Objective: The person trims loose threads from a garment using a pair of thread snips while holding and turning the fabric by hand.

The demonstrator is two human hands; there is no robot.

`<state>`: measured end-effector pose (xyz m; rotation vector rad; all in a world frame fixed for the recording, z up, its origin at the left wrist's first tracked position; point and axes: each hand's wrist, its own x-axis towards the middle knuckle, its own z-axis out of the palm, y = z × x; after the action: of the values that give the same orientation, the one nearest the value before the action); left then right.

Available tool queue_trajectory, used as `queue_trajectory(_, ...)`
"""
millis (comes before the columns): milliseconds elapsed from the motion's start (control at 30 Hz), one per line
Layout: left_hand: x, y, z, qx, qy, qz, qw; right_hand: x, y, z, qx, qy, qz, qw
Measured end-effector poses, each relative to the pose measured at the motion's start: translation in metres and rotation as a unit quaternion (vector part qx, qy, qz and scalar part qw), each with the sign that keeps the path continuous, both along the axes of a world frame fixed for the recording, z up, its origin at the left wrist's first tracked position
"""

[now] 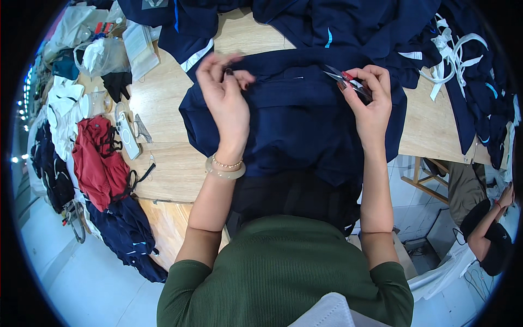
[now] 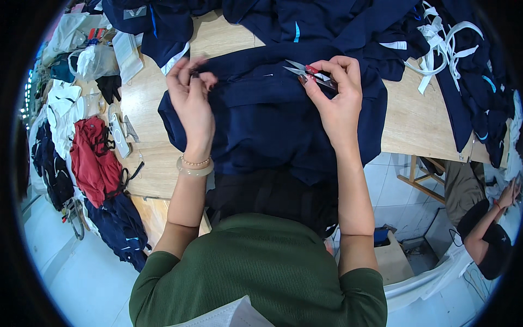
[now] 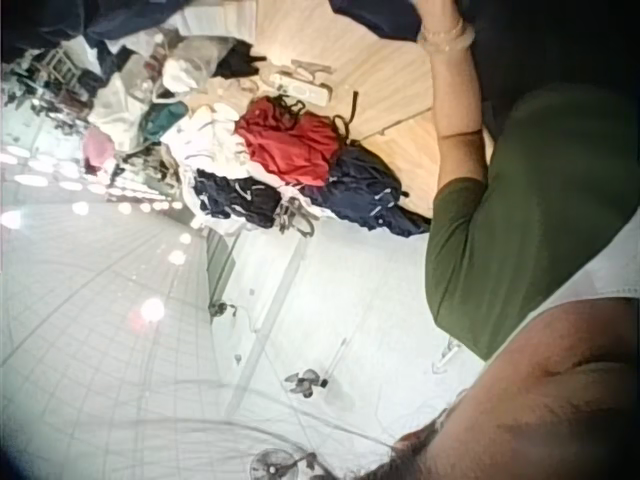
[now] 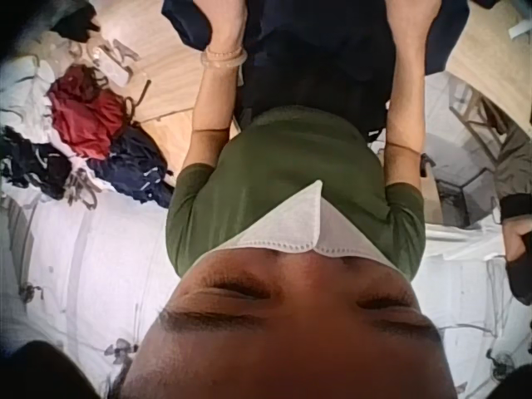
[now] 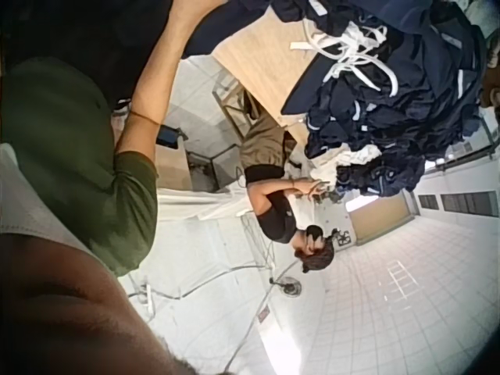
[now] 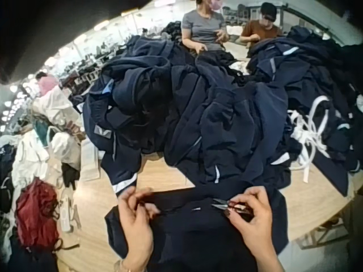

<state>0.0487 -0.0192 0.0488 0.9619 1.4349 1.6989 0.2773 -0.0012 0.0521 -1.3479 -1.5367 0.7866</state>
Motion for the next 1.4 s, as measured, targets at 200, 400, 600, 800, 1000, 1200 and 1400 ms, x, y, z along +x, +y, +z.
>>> queue_trajectory(200,0.013,-0.046,0.016,-0.187,-0.116,-0.268,0.938,0.003,-0.003,0.004,-0.007,0.035,-0.001,0.999)
queue_trajectory(400,0.054,-0.049,-0.008,-0.314,-0.471,-0.197,0.800,-0.001,-0.004,0.002,-0.049,0.210,0.037,0.976)
queue_trajectory(600,0.056,-0.043,-0.020,-0.310,-0.477,-0.165,0.806,-0.009,-0.008,0.009,0.010,-0.072,0.093,0.993)
queue_trajectory(800,0.054,-0.043,-0.021,-0.291,-0.433,-0.162,0.838,-0.022,-0.011,-0.011,0.006,-0.043,0.138,0.989)
queue_trajectory(1000,0.051,-0.046,-0.018,-0.283,-0.392,-0.185,0.856,0.014,0.012,0.025,-0.018,0.185,-0.091,0.978)
queue_trajectory(1200,0.052,-0.047,-0.017,-0.265,-0.395,-0.176,0.862,0.022,0.015,0.033,-0.007,0.043,0.048,0.998)
queue_trajectory(1400,0.051,-0.045,-0.017,-0.253,-0.418,-0.181,0.854,-0.011,-0.001,-0.003,0.054,-0.111,0.147,0.981)
